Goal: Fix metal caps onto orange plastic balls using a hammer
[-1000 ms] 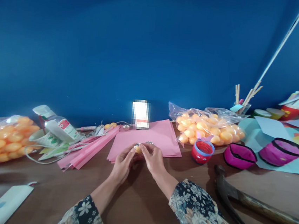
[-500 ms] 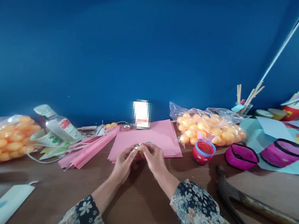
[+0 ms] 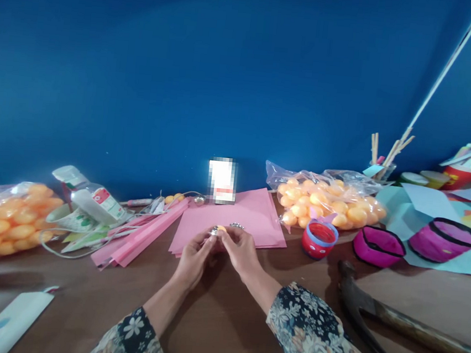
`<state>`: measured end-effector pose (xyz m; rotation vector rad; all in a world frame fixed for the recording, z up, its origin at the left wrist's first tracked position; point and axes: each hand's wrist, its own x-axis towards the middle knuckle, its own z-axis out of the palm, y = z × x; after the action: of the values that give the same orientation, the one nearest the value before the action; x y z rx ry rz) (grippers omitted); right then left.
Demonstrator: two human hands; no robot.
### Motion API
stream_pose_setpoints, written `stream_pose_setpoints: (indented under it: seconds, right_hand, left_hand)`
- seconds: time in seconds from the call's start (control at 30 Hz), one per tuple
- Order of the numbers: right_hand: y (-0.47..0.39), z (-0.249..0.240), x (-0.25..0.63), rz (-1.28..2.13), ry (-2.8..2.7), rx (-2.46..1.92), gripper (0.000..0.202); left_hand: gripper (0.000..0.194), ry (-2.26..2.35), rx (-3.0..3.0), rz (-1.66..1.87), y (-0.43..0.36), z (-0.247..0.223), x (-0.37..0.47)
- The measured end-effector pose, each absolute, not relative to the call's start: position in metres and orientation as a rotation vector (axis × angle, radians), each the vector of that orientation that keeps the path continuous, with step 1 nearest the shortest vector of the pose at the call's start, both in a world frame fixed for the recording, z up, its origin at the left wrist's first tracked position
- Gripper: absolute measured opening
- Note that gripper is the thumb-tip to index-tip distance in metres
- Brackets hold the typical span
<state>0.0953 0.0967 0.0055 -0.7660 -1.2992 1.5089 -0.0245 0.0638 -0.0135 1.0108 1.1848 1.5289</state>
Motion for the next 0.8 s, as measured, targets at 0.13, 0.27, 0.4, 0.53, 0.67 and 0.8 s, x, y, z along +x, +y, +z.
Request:
stream_pose_setpoints:
  seconds: [0.13, 0.27, 0.4, 0.53, 0.67, 0.8]
  right_hand:
    - [0.094, 0.012, 0.097, 1.55, -1.319, -0.749, 0.038]
    - [0.096, 0.01, 0.099, 1.432, -1.427, -0.821, 0.035]
    - [0.097, 0.005, 0.099, 1.267, -1.498, -0.868, 0.031]
    - [0.096, 0.004, 0.099, 1.217, -1.561, -0.825, 0.033]
    - [0.099, 0.0, 0.099, 1.237, -1.519, -0.811, 0.03]
    - [0.105, -0.008, 0.1, 1.146, -1.481, -0.897, 0.027]
  left_hand:
    - [0.046, 1.17, 0.991, 1.529, 0.062, -0.012, -0.023]
    - [0.046, 1.161, 0.949, 1.549, 0.063, -0.013, -0.023]
    - [0.047, 1.1, 0.9, 1.537, 0.062, -0.013, -0.023]
    - [0.045, 0.975, 0.818, 1.559, 0.061, -0.009, -0.022]
    - [0.039, 0.905, 0.698, 1.596, 0.062, -0.007, -0.023]
    - [0.035, 0.876, 0.612, 1.634, 0.065, -0.01, -0.026]
